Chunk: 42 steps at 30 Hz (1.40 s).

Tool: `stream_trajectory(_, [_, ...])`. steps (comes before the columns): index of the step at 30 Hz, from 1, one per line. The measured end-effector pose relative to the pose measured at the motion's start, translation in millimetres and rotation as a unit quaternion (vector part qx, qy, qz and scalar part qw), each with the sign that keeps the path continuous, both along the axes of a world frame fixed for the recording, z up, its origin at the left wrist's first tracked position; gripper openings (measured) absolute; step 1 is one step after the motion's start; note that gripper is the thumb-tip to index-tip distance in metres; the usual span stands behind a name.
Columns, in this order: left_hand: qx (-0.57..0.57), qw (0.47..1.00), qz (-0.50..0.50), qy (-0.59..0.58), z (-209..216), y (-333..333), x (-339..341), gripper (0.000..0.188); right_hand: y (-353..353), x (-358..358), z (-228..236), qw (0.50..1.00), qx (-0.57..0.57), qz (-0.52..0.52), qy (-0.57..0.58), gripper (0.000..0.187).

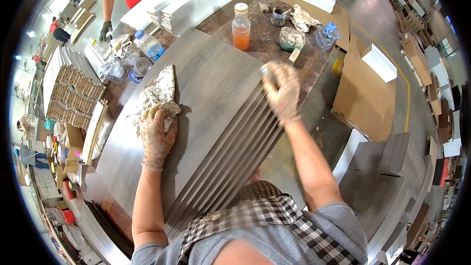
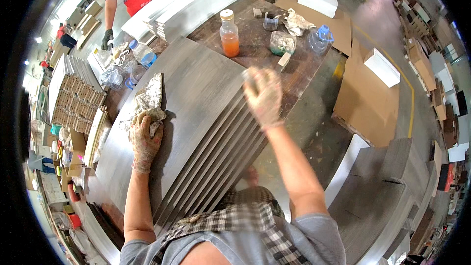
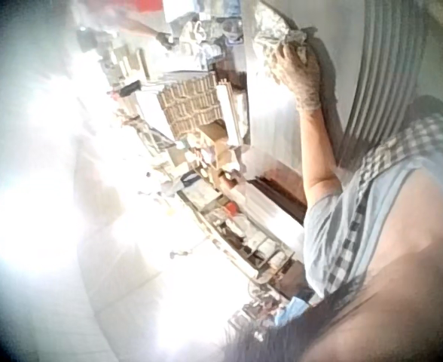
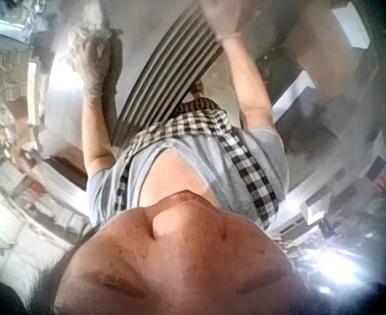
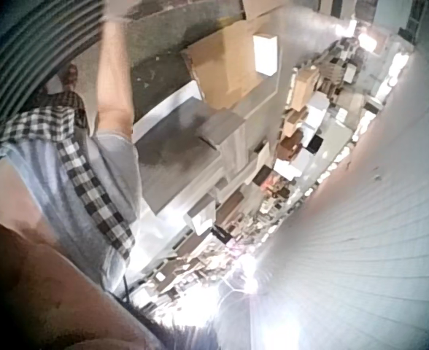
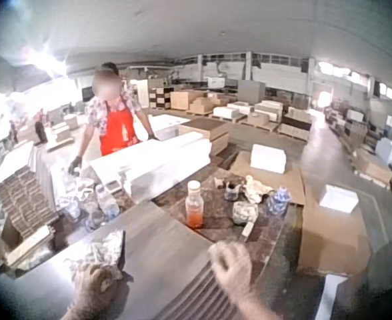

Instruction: The person moves a stack of wood panels across a table and then wipes the edges and surfaces of the panels with a cloth and a block.

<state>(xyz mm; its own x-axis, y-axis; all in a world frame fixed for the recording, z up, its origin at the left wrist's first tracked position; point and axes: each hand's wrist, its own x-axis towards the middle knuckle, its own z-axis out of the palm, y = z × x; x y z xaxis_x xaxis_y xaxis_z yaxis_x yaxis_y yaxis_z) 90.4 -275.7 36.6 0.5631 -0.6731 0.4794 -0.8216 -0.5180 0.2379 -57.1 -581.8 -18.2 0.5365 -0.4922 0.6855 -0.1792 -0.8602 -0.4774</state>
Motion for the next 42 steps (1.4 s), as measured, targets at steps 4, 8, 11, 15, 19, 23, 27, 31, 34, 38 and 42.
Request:
stream_trajectory(4, [-0.002, 1.000, -0.002, 0.005, -1.2, -1.9, 1.7, 0.023, -13.4, -0.7, 4.4, 0.996, 0.077, -0.018, -0.027, 0.035])
stream_trajectory(8, [-0.003, 1.000, -0.006, -0.009, -3.1, 5.0, 1.6, 0.023, 49.2, -4.8, 9.9, 0.997, 0.019, 0.076, 0.010, 0.039])
stream_trajectory(11, [-0.004, 1.000, -0.017, -0.002, -0.7, -3.7, -0.2, 0.025, -22.3, 4.2, 8.2, 0.998, 0.048, -0.043, 0.007, 0.030])
stream_trajectory(15, [-0.006, 1.000, -0.013, -0.018, -9.0, 0.4, 8.0, 0.026, -17.7, -6.0, 13.3, 0.986, 0.154, -0.053, -0.034, 0.029])
stream_trajectory(19, [0.000, 1.000, -0.012, -0.008, -7.8, 7.9, 3.8, 0.027, 70.6, -20.5, 0.9, 0.994, 0.035, 0.102, -0.034, 0.041])
stream_trajectory(23, [0.002, 1.000, -0.010, -0.021, -9.4, 4.0, 3.4, 0.028, 12.4, -20.0, -17.2, 0.994, 0.090, -0.048, -0.025, 0.034])
stream_trajectory(27, [0.006, 1.000, -0.004, -0.018, -11.6, 0.0, 5.8, 0.028, -13.2, -32.0, -4.7, 0.984, 0.126, -0.106, -0.074, 0.028])
stream_trajectory(31, [0.024, 1.000, 0.009, -0.008, -11.1, 9.7, 5.2, 0.027, 102.5, -32.3, 0.3, 0.994, 0.039, 0.094, -0.037, 0.042])
stream_trajectory(34, [0.029, 1.000, 0.009, 0.008, -8.9, 5.1, 2.6, 0.026, 66.2, -37.2, -5.5, 0.998, 0.051, 0.024, -0.009, 0.034])
stream_trajectory(38, [0.002, 1.000, -0.015, -0.010, -11.4, 1.0, 5.2, 0.026, -20.7, -44.7, -19.8, 0.980, 0.143, -0.128, -0.048, 0.031])
stream_trajectory(42, [-0.003, 1.000, -0.012, -0.026, -14.1, 8.6, 6.7, 0.025, 34.8, -45.3, -1.0, 0.993, 0.106, -0.002, -0.044, 0.034])
